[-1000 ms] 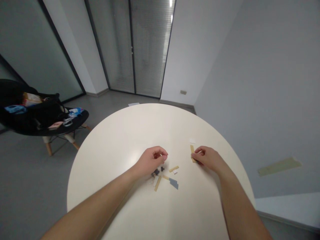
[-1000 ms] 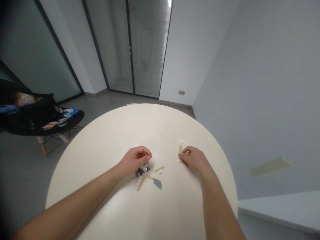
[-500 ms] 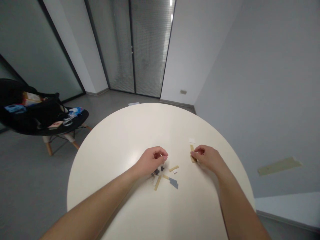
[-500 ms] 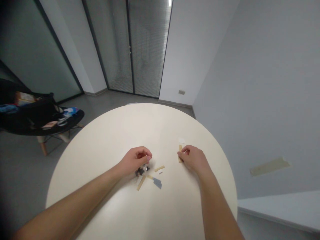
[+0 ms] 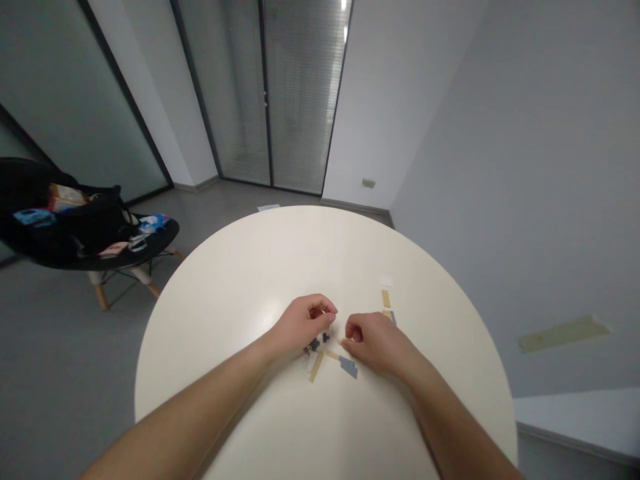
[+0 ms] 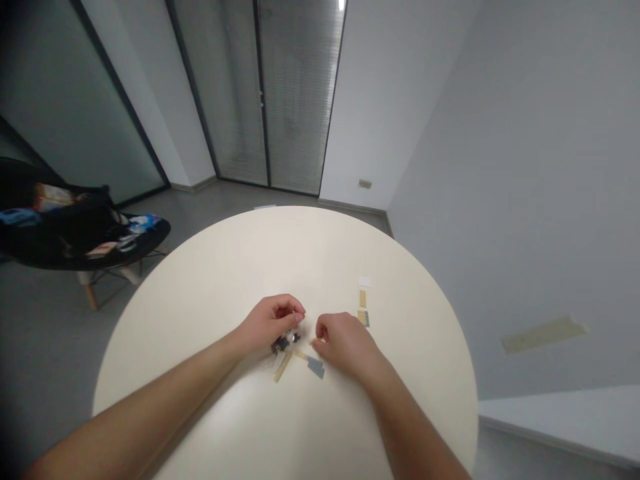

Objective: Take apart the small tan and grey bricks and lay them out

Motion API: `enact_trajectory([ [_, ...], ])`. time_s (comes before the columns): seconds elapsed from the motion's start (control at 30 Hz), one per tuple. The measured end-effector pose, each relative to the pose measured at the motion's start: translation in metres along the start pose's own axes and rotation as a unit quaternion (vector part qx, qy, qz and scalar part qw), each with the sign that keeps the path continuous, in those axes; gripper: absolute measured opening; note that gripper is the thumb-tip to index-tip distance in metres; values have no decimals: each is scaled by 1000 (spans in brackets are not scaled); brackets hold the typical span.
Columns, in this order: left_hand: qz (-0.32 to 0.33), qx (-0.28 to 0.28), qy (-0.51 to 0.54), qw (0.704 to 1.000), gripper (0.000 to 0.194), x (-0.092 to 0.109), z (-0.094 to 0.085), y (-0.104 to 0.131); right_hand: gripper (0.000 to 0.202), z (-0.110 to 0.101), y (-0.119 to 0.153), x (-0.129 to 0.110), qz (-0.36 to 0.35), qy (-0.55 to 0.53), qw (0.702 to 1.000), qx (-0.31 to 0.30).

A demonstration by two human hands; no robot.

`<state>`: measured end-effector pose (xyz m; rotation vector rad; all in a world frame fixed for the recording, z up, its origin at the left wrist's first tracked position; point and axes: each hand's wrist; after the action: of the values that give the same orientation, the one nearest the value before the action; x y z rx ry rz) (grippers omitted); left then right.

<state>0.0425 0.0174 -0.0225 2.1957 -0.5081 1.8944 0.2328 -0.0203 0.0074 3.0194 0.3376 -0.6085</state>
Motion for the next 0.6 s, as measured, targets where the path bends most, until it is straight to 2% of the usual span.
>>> enact_trajectory([
  [0.17, 3, 1, 7, 1000, 16, 4, 0, 1, 3, -6, 0, -1, -35, -32, 999, 2],
  [0.27, -12, -11, 51, 999, 15, 7, 1, 1, 6, -10, -1, -5, -87, -98, 990, 54],
  [0.43, -67, -52, 161, 983, 28, 9, 1, 0, 8, -9, 0, -15, -190, -209, 948, 149],
  [0.6, -87, -76, 239, 964, 38, 12, -2, 0, 9, -6, 0, -19, -209, -238, 928, 196],
])
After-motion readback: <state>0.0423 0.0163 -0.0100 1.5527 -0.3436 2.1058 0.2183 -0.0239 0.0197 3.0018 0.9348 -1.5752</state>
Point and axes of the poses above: each hand's wrist, its own y-axis away from the middle knuckle, its own z-axis out of the palm, x = y × z, and after that the axes turned 4 degrees about x, right-handed
